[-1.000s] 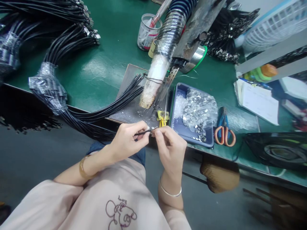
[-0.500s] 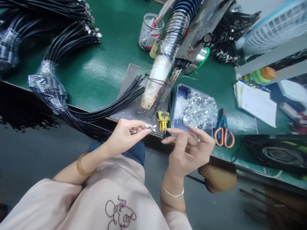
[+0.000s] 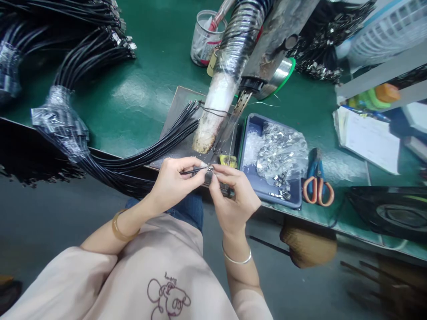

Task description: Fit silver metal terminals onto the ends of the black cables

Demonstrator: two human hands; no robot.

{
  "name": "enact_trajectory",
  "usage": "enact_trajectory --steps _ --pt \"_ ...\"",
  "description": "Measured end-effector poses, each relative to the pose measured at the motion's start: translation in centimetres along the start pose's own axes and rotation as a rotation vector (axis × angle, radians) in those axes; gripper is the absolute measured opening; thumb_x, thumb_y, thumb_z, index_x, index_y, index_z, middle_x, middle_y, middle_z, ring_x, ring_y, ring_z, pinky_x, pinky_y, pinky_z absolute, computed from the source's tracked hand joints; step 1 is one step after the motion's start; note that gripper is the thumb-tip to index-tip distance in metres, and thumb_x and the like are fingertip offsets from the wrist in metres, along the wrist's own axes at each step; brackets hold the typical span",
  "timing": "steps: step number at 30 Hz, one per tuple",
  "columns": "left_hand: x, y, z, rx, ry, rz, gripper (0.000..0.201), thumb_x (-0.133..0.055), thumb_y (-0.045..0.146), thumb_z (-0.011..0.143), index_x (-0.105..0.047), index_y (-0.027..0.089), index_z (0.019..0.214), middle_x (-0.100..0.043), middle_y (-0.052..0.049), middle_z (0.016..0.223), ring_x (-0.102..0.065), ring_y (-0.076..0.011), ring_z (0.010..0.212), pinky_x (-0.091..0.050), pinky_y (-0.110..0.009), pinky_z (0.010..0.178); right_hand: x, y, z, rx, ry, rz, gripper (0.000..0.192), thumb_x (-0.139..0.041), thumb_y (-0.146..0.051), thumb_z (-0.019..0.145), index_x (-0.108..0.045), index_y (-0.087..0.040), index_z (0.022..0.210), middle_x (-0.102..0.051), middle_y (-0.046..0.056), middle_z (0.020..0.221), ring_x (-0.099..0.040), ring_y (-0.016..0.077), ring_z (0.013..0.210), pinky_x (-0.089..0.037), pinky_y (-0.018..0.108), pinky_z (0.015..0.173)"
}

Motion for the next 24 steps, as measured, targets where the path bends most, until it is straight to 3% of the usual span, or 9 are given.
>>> enact_trajectory --steps 8,20,24 --pt "0.21 0.75 0.14 -0.043 0.027 0.060 0.014 -0.063 0.023 0.078 -0.069 0.012 0.074 -0.041 0.005 0.055 -0.030 -0.0050 0.050 -0.026 -0.014 0.043 0.08 -0.16 0.55 0.008 -0.009 0.022 0.017 -0.067 -0.008 0.088 -0.062 -0.025 0.089 -0.078 0.003 0.096 -0.076 0.0181 0.088 -0.063 0.033 0.079" --pt "0.03 0.42 -0.26 -0.053 -0.070 0.107 0.013 -0.062 0.022 0.080 -0.061 0.014 0.068 -0.030 0.008 0.053 -0.025 -0.0060 0.050 -0.021 -0.020 0.046 0.59 -0.52 -0.07 0.036 -0.084 0.016 0.020 -0.066 -0.006 0.086 -0.058 -0.025 0.088 -0.078 0.004 0.096 -0.076 0.0171 0.088 -0.063 0.029 0.075" --pt "-0.01 0.23 -0.01 -0.026 -0.052 0.101 0.015 -0.060 0.023 0.080 -0.060 0.014 0.068 -0.028 0.008 0.053 -0.025 -0.0067 0.051 -0.020 -0.021 0.048 0.47 -0.53 0.38 0.051 -0.084 0.025 0.020 -0.065 -0.005 0.088 -0.058 -0.024 0.087 -0.078 0.004 0.096 -0.076 0.0167 0.088 -0.063 0.029 0.076"
Point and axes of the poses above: each hand's wrist, its own z-axis towards the middle knuckle, its own x-axis out of the back of the hand, y = z × x, the point moved 6 cm from there along z, towards the middle knuckle
